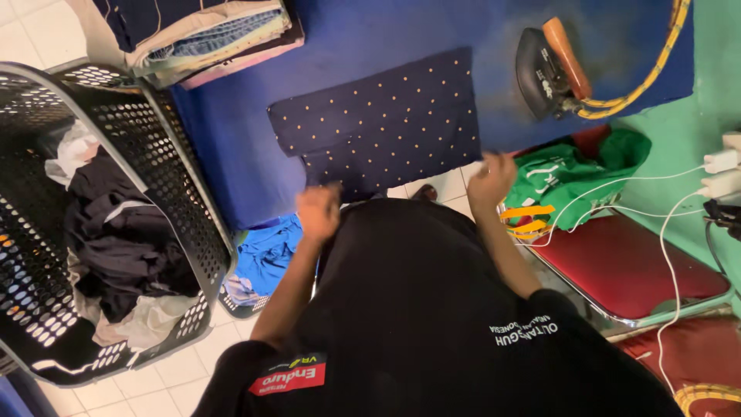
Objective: The person irons a blue dotted garment and a black button-down shirt by hand using a steam iron on an ironing board, then folds the black shirt.
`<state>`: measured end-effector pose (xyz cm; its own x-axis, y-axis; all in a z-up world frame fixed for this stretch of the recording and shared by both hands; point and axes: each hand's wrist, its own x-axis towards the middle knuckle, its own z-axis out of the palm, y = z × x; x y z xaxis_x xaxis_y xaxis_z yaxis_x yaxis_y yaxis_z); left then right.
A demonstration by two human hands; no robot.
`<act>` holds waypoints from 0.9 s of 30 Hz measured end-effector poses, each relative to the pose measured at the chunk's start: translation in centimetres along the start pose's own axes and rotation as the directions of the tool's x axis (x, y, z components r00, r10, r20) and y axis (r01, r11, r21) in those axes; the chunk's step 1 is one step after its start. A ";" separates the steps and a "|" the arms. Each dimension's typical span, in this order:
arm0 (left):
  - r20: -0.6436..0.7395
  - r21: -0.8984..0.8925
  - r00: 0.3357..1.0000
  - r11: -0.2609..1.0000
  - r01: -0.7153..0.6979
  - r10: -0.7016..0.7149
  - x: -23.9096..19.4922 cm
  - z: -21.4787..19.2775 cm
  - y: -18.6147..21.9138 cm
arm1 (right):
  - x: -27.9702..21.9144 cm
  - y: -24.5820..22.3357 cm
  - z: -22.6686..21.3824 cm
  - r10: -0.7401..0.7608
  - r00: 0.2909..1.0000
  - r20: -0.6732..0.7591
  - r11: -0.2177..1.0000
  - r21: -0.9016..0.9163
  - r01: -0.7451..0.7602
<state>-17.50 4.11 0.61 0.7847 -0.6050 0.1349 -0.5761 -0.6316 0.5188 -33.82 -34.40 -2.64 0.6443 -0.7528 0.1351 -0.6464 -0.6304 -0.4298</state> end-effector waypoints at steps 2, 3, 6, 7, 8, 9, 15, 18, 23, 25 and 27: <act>0.271 -0.075 0.942 0.972 0.224 -0.196 -3.4 2.0 0.9 | -1.5 1.8 0.2 0.247 0.949 0.195 0.965 -0.140 -0.223; 0.391 -0.041 0.835 0.900 0.435 -0.386 -3.8 2.5 0.6 | -1.6 2.6 0.1 0.326 0.879 0.347 0.942 -0.199 -0.271; 0.535 0.066 0.360 0.463 0.884 -0.764 -2.3 3.0 -1.2 | -1.4 2.8 0.9 0.375 0.617 0.691 0.625 0.303 -0.719; 0.553 0.023 0.230 0.290 0.957 -0.801 -2.0 3.1 -1.5 | -1.1 2.9 0.9 0.324 0.543 0.775 0.504 0.344 -0.792; 0.530 -0.056 0.192 0.192 0.980 -0.826 -1.9 3.3 -1.6 | -0.1 2.7 1.3 0.254 0.468 0.847 0.373 0.360 -0.855; 0.497 -0.186 0.196 0.117 0.975 -0.846 -1.9 3.5 -1.4 | 0.8 2.3 1.6 0.171 0.391 0.904 0.236 0.348 -0.907; 0.254 -0.547 0.309 0.127 0.828 -0.917 -2.6 6.1 0.2 | 1.1 1.9 1.6 -0.245 0.489 0.837 -0.220 0.443 -0.869; -0.043 -0.279 0.461 0.454 0.846 -0.886 -4.8 6.8 1.1 | 0.7 1.9 1.7 0.149 0.478 0.866 0.190 0.449 -0.873; 0.070 -0.422 0.380 0.318 0.849 -0.922 -9.6 6.9 2.8 | -1.3 5.9 1.1 -0.033 0.713 0.700 0.201 0.704 -0.682; 0.221 -0.735 0.381 0.104 0.670 -0.898 -10.6 5.6 2.4 | -1.3 6.9 1.1 -0.082 0.810 0.580 0.181 0.808 -0.560; 0.296 -0.913 0.461 -0.107 0.393 -0.836 -11.5 3.7 2.1 | -1.4 7.9 0.4 -0.105 0.833 0.544 0.184 0.834 -0.521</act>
<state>-28.61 7.99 -2.96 0.7760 0.1057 -0.6218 0.5787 0.2725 0.7687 -39.70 -38.27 -6.56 0.8267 -0.4574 -0.3276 -0.1139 0.4341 -0.8936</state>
